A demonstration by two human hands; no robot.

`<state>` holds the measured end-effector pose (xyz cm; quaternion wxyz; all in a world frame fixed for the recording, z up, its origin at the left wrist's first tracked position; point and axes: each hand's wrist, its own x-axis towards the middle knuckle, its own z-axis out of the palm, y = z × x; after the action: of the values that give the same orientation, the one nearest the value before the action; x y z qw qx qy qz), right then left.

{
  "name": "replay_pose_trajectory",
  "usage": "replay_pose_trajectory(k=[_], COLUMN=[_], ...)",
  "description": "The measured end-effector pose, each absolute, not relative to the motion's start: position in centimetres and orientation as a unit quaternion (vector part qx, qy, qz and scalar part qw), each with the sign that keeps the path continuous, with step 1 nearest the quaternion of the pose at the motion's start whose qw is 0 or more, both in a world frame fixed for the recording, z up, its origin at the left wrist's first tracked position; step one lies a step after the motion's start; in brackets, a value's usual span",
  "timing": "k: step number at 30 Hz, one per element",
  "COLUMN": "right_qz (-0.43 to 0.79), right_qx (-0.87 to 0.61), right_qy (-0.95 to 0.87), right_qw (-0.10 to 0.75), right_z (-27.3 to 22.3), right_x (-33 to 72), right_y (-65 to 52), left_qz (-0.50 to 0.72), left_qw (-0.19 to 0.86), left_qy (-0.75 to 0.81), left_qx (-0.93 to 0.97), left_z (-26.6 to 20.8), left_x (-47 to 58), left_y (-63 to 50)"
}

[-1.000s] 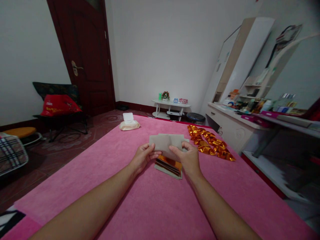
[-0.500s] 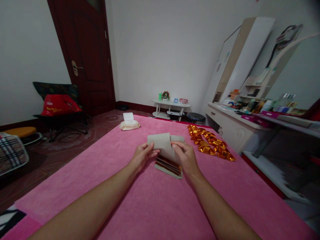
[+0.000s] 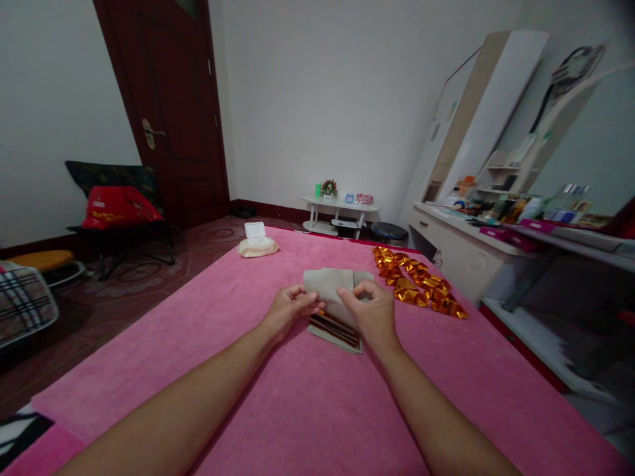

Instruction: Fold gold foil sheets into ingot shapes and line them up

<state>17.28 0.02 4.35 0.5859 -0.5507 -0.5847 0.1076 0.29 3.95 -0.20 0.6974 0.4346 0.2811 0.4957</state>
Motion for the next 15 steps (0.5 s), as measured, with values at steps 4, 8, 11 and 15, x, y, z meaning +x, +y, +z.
replay_pose_trajectory(k=[4, 8, 11, 15], right_qz=[0.161, 0.191, 0.181, 0.180], right_qx=[-0.520, -0.446, -0.417, -0.443], right_qy=[-0.619, -0.649, -0.588, -0.496], right_qw=[0.565, 0.586, 0.669, 0.725], right_z=[4.4, 5.0, 5.5, 5.0], right_x=[16.9, 17.3, 18.4, 20.2], right_y=[-0.2, -0.2, 0.3, 1.7], left_qz=[0.493, 0.498, 0.589, 0.666], left_qw=[0.673, 0.635, 0.524, 0.408], left_qy=[0.257, 0.293, 0.364, 0.401], left_qx=[0.488, 0.512, 0.497, 0.478], left_z=[-0.3, -0.3, 0.4, 1.8], left_x=[0.4, 0.5, -0.1, -3.5], left_y=[3.6, 3.7, 5.0, 7.9])
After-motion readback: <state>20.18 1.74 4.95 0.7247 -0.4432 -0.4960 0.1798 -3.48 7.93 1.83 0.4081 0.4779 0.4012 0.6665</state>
